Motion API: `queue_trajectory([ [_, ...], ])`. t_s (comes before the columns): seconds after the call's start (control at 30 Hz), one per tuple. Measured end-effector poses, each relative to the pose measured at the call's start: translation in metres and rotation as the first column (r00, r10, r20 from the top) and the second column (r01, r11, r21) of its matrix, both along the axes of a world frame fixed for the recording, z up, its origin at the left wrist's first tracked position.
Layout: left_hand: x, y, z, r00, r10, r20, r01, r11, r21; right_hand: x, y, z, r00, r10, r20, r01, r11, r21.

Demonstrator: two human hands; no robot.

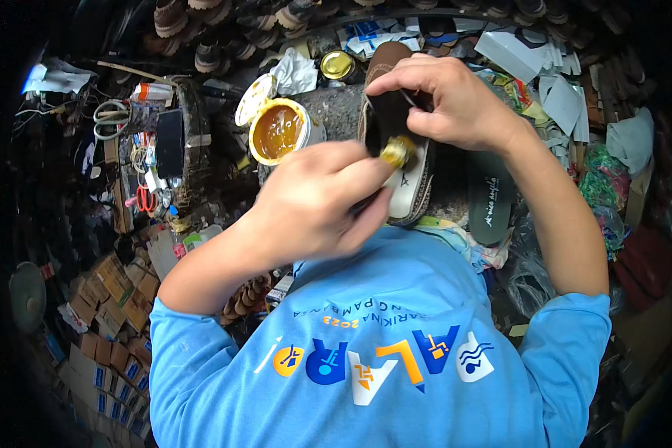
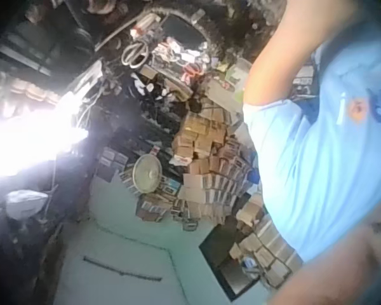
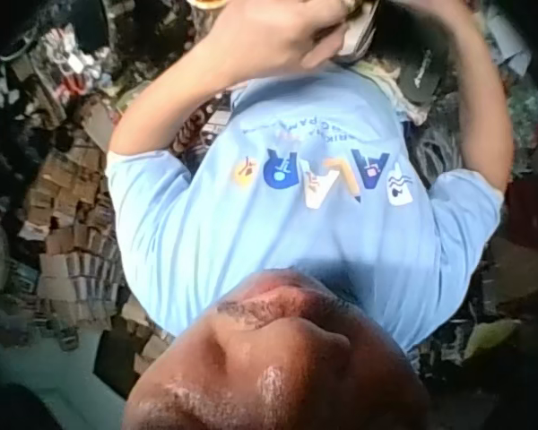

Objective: The recorder applies glue to the interior base of a shoe upper and then inserts a padded insole.

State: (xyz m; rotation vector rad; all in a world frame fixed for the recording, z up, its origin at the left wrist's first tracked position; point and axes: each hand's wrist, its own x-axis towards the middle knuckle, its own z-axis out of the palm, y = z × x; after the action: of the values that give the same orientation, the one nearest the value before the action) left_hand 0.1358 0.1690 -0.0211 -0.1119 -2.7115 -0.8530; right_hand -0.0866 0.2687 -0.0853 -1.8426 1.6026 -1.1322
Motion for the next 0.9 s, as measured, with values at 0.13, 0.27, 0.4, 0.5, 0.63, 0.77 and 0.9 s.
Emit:
queue_trajectory([
  [0.13,-0.02,0.002,-0.047,0.996,0.092,0.013,-0.088,0.98,-0.18,-0.001,-0.002,0.001,1.0,0.004,0.029,-0.005,0.998,0.057],
  [0.27,-0.014,-0.002,-0.027,0.988,0.099,0.115,-0.111,0.989,0.099,-0.006,0.001,0.0,1.0,-0.001,0.02,-0.001,0.998,0.066],
  [0.4,-0.018,-0.009,-0.027,0.983,0.178,0.051,-0.182,0.98,0.078,-0.006,-0.005,-0.002,0.999,0.015,0.032,-0.017,0.998,0.055],
  [0.5,-0.024,-0.008,-0.032,0.991,0.129,0.017,-0.13,0.98,0.147,-0.006,-0.008,0.002,0.994,-0.023,0.106,0.005,0.986,0.164],
  [0.63,-0.022,-0.021,-0.018,0.982,0.149,0.115,-0.164,0.978,0.131,-0.009,-0.009,0.002,0.996,0.021,0.088,-0.032,0.992,0.124],
  [0.77,-0.026,-0.023,-0.028,0.992,0.051,0.113,-0.075,0.973,0.218,-0.012,-0.009,0.005,0.994,0.027,0.101,-0.044,0.985,0.168],
  [0.9,-0.029,-0.021,-0.024,0.989,0.105,0.102,-0.121,0.978,0.172,-0.01,-0.011,0.007,0.983,0.006,0.182,-0.044,0.978,0.204],
])
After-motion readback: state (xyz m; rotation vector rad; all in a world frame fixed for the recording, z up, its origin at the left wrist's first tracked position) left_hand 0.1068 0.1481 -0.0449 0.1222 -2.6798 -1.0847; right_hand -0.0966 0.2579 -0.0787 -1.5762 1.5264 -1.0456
